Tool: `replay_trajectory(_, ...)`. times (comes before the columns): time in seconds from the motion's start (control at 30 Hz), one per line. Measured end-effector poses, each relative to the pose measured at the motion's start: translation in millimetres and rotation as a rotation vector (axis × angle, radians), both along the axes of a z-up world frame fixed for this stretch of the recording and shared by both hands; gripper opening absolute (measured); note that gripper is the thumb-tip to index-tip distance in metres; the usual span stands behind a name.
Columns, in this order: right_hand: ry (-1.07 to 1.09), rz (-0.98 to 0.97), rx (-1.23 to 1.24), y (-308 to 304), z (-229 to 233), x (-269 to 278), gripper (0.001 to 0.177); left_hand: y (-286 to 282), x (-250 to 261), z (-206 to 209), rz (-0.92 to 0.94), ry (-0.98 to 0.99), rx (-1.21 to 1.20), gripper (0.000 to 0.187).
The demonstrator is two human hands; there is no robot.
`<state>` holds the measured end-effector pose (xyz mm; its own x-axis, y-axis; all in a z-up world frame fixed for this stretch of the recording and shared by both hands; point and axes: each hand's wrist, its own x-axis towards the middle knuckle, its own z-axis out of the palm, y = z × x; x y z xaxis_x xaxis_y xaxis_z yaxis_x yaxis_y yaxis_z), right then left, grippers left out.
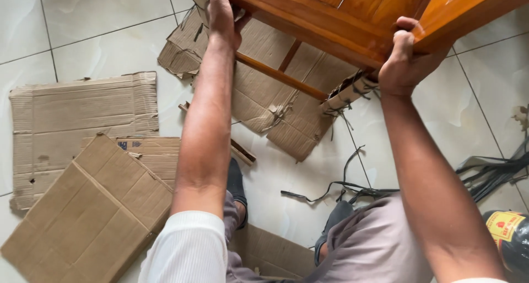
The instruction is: Wrap the legs of a wooden chair with protective strips for storage or transport.
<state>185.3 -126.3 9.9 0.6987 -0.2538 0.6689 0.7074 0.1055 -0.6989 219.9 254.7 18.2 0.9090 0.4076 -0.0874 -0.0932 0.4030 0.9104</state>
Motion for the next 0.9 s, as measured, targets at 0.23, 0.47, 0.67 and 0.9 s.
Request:
replay_trajectory(0.23,-0.003,0.074,-0.024,-50,-3,17,0.051,-45,-52,3,0.037,-0.059,0.006,0.074)
replay_trajectory(0.47,0.071,0.079,-0.256,-97,19,-1,0.031,-103,-121,-3,0.021,-0.126,-0.022,0.067)
replay_trajectory(0.67,0.238,0.226,-0.205,-82,73,-54,0.029,-124,-164,-22,0.019,-0.193,-0.057,0.073)
replay_trajectory(0.9,0.273,0.265,-0.307,-103,52,-48,0.021,-127,-212,-95,0.205,0.02,0.565,0.057)
